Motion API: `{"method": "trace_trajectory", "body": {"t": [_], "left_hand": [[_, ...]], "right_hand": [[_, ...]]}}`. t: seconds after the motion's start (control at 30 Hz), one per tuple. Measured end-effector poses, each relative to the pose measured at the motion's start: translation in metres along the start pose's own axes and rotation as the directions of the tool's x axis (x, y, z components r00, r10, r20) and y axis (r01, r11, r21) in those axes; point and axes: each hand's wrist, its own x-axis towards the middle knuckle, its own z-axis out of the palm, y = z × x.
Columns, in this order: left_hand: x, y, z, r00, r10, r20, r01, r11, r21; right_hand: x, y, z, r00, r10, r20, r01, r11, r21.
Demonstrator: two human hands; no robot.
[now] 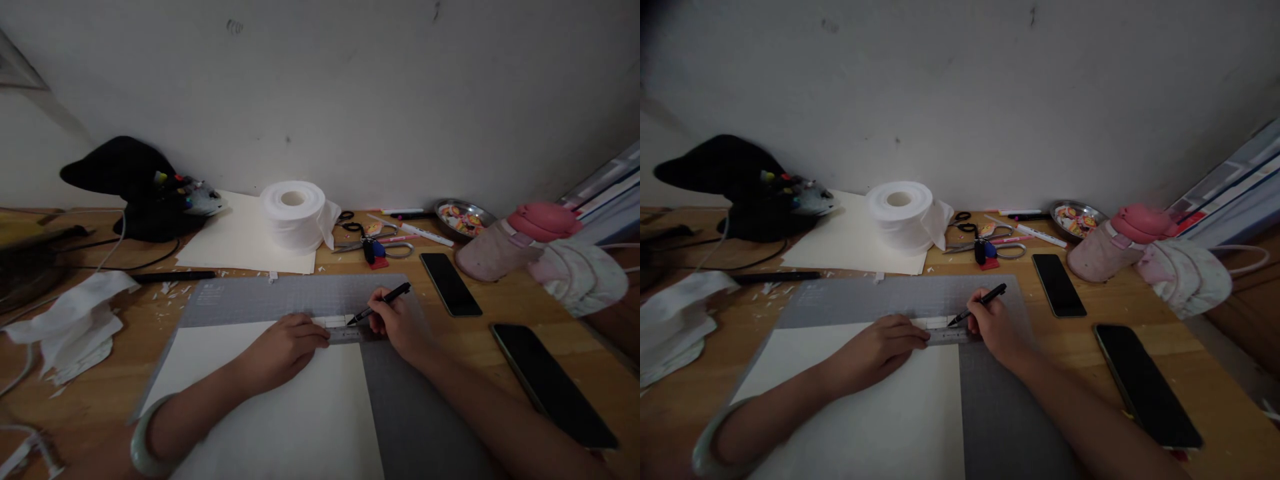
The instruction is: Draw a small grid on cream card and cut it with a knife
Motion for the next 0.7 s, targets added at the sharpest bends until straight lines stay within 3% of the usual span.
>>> {"method": "trace_trajectory", "body": {"t": [0.17,0.37,0.7], "left_hand": [[-0.001,0.000,0.000,0.998,0.067,-0.009,-0.066,0.996,0.063],[-0.003,0.002,-0.001,0.991,0.136,0.020,-0.137,0.989,0.059],[-0.004,0.001,-0.001,0.989,0.148,0.001,-0.148,0.987,0.060]], "right_hand": [[0.006,-0.001,-0.003,0.994,0.074,-0.077,-0.061,0.986,0.152],[0.001,0.003,0.001,0.991,0.075,-0.109,-0.061,0.991,0.122],[-0.002,0.007,0.003,0.985,0.021,-0.173,0.006,0.988,0.153]]}}
